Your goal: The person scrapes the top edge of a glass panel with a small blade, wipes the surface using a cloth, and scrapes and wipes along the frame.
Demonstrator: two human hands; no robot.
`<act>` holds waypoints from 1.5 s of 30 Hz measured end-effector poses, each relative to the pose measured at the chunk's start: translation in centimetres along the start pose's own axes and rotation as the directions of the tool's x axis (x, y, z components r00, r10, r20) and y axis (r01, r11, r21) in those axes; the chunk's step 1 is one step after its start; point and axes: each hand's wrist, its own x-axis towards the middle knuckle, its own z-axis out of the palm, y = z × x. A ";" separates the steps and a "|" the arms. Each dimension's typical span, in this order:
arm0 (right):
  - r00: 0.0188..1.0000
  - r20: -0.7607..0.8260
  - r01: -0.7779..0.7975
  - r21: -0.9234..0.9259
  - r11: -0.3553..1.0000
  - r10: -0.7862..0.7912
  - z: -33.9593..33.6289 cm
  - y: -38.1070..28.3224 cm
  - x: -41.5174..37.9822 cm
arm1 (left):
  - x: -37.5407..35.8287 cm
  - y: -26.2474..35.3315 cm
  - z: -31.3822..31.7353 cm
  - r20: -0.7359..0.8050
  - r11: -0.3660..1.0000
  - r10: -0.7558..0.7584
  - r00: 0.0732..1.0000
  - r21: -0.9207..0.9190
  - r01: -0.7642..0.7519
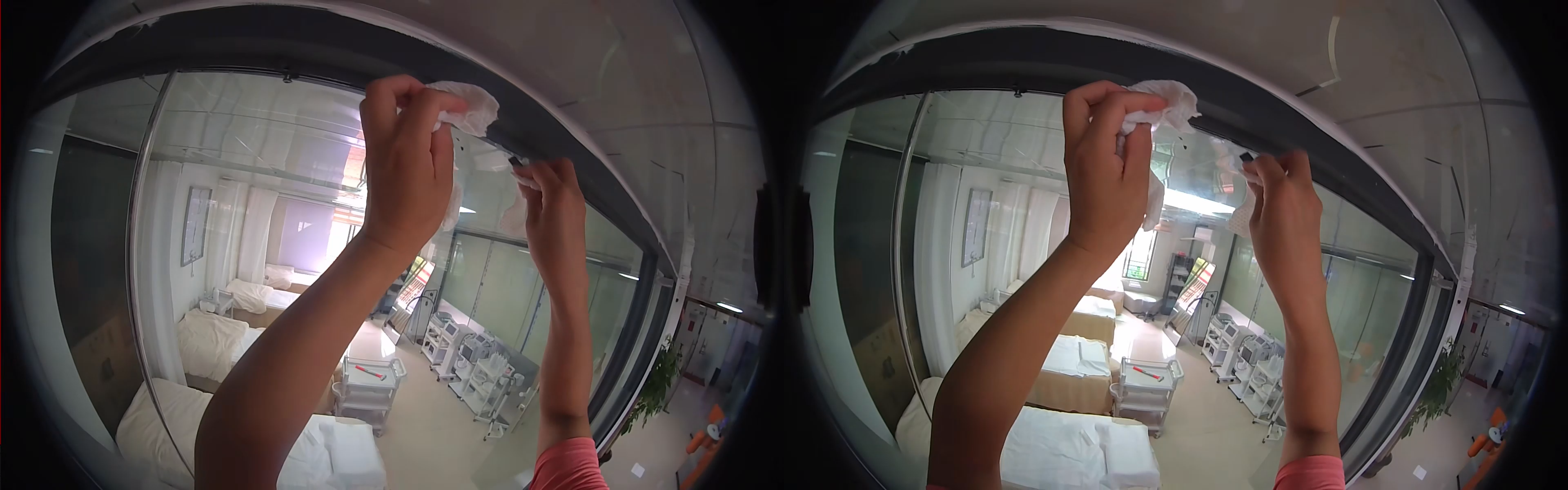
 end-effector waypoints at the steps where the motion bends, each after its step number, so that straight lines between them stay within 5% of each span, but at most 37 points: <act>1: 1.000 -0.003 -0.005 -0.013 1.000 0.005 -0.1 0.0 0.1 | -0.1 0.2 0.0 0.010 1.000 -0.011 1.000 0.001 0.011; 45: 0.998 0.043 -0.037 0.010 0.999 0.037 0.0 -1.0 0.2 | -0.1 0.1 0.3 -0.013 1.000 0.011 1.000 -0.027 -0.011</act>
